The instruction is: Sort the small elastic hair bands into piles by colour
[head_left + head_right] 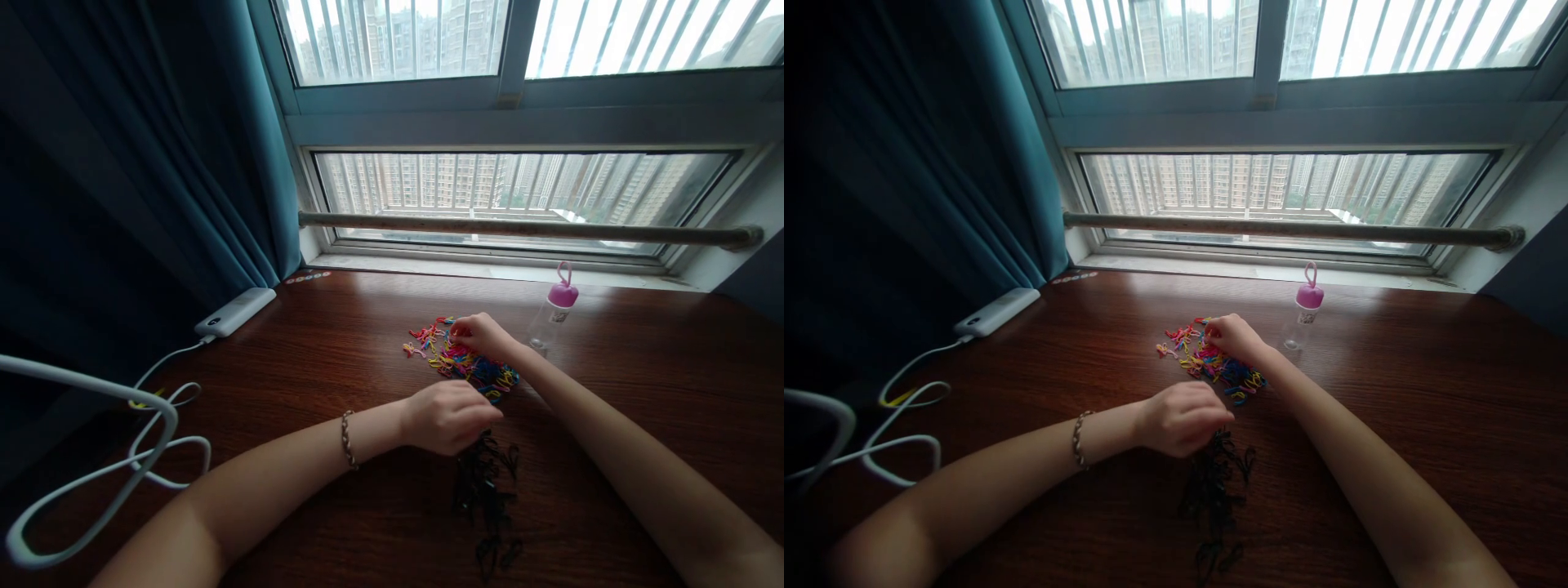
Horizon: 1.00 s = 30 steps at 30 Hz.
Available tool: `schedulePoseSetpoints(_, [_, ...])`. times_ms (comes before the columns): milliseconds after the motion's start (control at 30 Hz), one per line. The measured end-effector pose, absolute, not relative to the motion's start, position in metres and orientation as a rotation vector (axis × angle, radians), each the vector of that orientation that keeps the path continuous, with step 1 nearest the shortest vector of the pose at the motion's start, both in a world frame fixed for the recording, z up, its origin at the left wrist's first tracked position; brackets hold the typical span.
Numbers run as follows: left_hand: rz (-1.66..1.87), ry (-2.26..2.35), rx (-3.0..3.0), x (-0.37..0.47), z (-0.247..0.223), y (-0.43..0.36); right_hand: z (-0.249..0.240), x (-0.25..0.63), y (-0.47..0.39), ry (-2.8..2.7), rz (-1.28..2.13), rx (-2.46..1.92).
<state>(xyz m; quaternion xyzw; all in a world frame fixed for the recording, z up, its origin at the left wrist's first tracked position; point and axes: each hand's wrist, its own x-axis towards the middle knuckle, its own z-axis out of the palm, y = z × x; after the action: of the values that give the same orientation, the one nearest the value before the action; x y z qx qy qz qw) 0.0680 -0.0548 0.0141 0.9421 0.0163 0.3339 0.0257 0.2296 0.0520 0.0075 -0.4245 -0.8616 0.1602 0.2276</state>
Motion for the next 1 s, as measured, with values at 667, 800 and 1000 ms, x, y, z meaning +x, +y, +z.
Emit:
schedulePoseSetpoints(667, [1.014, 0.111, 3.048, 0.063, 0.009, -0.052, 0.027, 0.234, 0.052, -1.774, 1.177, -1.052])
schedulePoseSetpoints(800, [1.272, 0.749, 2.634, 0.059, 0.007, -0.036, 0.031, 0.238, 0.051, -1.530, 1.527, -1.015])
schedulePoseSetpoints(1000, [1.355, 1.278, 2.142, 0.048, 0.003, -0.001, 0.040, 0.244, 0.052, -1.481, 1.690, -0.997])
